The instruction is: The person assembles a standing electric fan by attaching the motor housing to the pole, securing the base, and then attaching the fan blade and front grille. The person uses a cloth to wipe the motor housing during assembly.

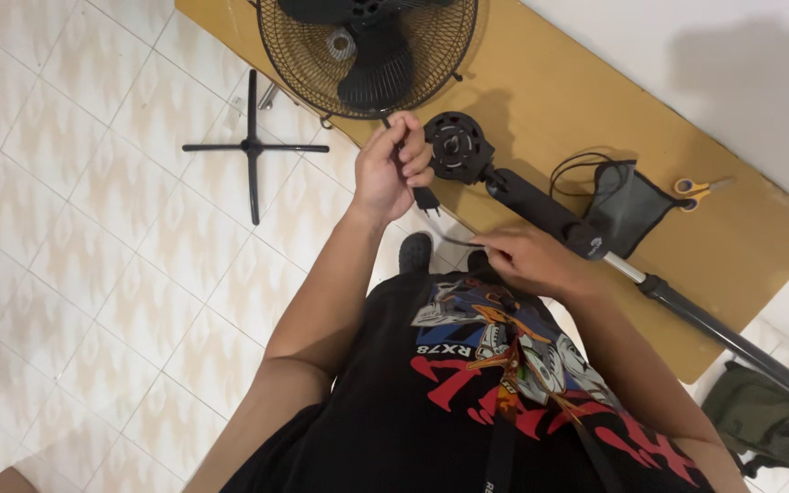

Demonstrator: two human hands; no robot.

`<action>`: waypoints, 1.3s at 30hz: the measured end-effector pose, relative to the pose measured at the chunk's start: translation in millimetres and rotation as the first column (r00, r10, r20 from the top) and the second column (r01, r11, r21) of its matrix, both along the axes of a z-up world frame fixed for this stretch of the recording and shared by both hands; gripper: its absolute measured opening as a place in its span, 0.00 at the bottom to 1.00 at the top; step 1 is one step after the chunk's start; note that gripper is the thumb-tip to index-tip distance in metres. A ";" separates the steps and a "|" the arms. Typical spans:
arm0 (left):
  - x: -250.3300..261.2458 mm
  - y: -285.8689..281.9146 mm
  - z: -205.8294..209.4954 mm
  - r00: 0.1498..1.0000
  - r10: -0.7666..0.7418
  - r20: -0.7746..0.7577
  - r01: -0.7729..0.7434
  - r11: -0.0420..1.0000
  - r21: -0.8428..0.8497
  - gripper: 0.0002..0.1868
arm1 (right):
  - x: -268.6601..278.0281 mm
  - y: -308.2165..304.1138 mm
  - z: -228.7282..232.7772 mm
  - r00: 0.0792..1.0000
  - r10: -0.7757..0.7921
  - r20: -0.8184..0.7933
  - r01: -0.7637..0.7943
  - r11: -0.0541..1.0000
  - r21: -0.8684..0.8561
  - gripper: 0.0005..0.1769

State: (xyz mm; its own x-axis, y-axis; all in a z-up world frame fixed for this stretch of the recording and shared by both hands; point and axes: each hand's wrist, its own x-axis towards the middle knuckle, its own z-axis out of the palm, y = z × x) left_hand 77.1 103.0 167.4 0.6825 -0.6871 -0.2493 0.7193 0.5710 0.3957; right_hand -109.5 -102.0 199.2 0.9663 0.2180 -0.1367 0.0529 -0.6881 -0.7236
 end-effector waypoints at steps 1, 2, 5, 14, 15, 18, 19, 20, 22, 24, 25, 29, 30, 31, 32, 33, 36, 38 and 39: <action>3.7 -0.3 -0.2 1.000 0.015 0.013 -0.015 1.000 0.017 0.10 | 4.4 5.6 6.1 0.992 0.008 0.124 -0.015 0.998 0.058 0.15; 5.9 -0.9 -0.8 0.999 -0.008 0.050 0.005 0.998 0.061 0.10 | 8.1 9.3 12.2 0.970 0.013 0.244 -0.042 0.993 0.112 0.14; 8.3 -1.6 -4.2 0.989 -0.078 0.125 0.052 0.978 0.202 0.11 | 14.1 10.0 30.0 0.968 -0.095 0.234 0.082 0.994 0.067 0.11; 7.7 0.7 -20.9 0.996 0.088 0.008 -0.088 0.979 0.182 0.13 | 25.9 8.7 50.1 0.975 0.002 0.224 -0.014 0.999 0.052 0.13; 9.0 -0.5 -24.9 0.996 0.072 0.059 -0.083 0.974 0.211 0.13 | 26.5 9.2 51.3 0.973 -0.008 0.231 -0.005 0.998 0.058 0.12; 5.7 1.8 -40.2 0.990 -0.036 0.134 -0.006 0.954 0.300 0.12 | 26.6 10.7 54.6 0.968 -0.036 0.248 0.018 0.997 0.075 0.12; 3.0 2.6 -46.3 0.986 -0.083 0.144 0.031 0.944 0.330 0.12 | 28.3 8.6 55.1 0.966 -0.043 0.257 0.025 0.997 0.072 0.11; -0.7 3.3 -52.0 0.985 -0.080 0.151 0.026 0.944 0.329 0.12 | 28.7 7.9 55.7 0.963 -0.053 0.265 0.037 0.997 0.068 0.11; -6.4 2.7 -59.9 0.983 -0.076 0.166 0.018 0.946 0.324 0.13 | 29.2 4.6 58.5 0.965 -0.078 0.250 0.040 0.987 0.156 0.10; -10.2 1.2 -61.3 0.956 -0.137 0.259 0.017 0.909 0.416 0.15 | 29.5 -0.3 62.9 0.964 -0.131 0.232 0.083 0.975 0.206 0.10; -12.4 0.5 -59.0 0.938 -0.170 0.303 0.012 0.888 0.460 0.16 | 29.0 -2.5 65.5 0.960 -0.170 0.222 0.122 0.969 0.213 0.10; -28.1 -0.8 -30.1 0.776 -0.562 0.287 0.341 0.756 0.560 0.24 | 34.8 -17.5 73.0 0.900 -0.242 0.362 0.171 0.961 0.218 0.07; -37.7 0.6 -20.1 0.751 -0.626 0.209 0.479 0.734 0.481 0.25 | 39.0 -22.7 71.6 0.883 -0.258 0.392 0.212 0.965 0.157 0.07; -44.7 1.4 -10.1 0.711 -0.691 0.135 0.603 0.696 0.389 0.27 | 44.7 -29.4 68.9 0.865 -0.271 0.422 0.255 0.962 0.096 0.07; -51.6 2.2 -1.1 0.644 -0.729 0.231 0.649 0.681 0.340 0.25 | 47.6 -34.6 63.8 0.849 -0.282 0.447 0.299 0.954 0.035 0.06; -57.1 2.8 7.1 0.574 -0.750 0.329 0.692 0.659 0.294 0.24 | 48.9 -38.7 56.7 0.837 -0.326 0.440 0.339 0.939 0.053 0.06; -72.5 8.2 29.7 0.511 -0.766 0.390 0.803 0.587 0.103 0.19 | 50.4 -49.5 30.3 0.813 -0.440 0.381 0.435 0.894 0.103 0.06; -78.6 12.7 42.6 0.546 -0.752 0.370 0.813 0.581 -0.020 0.18 | 50.2 -53.7 11.2 0.816 -0.493 0.302 0.477 0.869 0.129 0.07; -80.5 14.4 47.8 0.578 -0.730 0.364 0.798 0.599 -0.066 0.18 | 49.7 -55.7 2.0 0.804 -0.523 0.282 0.496 0.852 0.168 0.08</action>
State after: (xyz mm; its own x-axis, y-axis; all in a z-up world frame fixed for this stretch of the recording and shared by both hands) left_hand -3.4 117.4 215.2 -0.1115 -0.9918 0.0620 0.8041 -0.0534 0.5921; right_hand -59.8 -157.7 201.2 0.9300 -0.3206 0.1797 -0.0611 -0.6170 -0.7846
